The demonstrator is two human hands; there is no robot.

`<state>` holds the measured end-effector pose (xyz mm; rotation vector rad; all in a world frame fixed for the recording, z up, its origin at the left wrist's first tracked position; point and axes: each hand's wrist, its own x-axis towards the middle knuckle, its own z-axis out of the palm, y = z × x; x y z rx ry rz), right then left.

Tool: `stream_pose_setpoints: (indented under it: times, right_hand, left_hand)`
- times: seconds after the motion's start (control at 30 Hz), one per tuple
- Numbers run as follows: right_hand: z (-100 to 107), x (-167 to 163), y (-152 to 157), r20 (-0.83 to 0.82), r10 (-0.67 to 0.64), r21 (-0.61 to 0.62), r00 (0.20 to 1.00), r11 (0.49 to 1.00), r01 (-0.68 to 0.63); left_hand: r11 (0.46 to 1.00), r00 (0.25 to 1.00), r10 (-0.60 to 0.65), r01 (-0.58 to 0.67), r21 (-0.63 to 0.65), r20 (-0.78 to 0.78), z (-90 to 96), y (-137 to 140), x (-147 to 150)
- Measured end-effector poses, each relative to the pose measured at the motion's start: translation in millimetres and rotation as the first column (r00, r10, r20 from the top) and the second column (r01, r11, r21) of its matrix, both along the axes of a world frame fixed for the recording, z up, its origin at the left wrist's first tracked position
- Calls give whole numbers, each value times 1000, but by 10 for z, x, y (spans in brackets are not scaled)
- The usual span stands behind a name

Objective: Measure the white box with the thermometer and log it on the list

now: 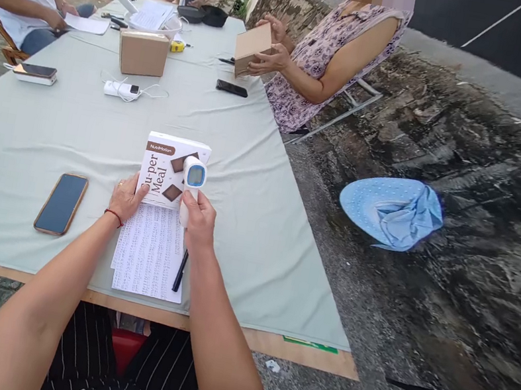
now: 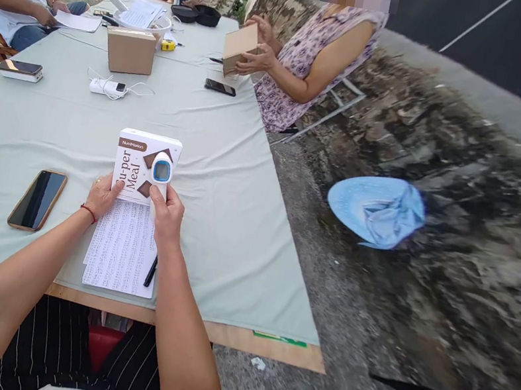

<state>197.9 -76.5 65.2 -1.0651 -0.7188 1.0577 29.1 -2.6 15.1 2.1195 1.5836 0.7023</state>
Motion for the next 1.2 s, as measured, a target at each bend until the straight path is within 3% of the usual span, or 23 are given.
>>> stream_pose_setpoints:
  times: [0.63, 0.97, 1.2]
  right_hand:
    - [34, 2, -14, -45, -2, -41, 999, 999, 0]
    - [112, -50, -27, -67, 95, 1, 993, 995, -95]
    - [242, -26, -298, -73, 124, -47, 990, 991, -128]
  left_hand:
    - [1000, 1000, 0, 0, 9, 0, 3, 5, -10]
    - [1000, 1000, -4, 4, 7, -13, 56, -13, -3]
    - [1000, 1000, -7, 8, 28, -20, 34, 2, -14]
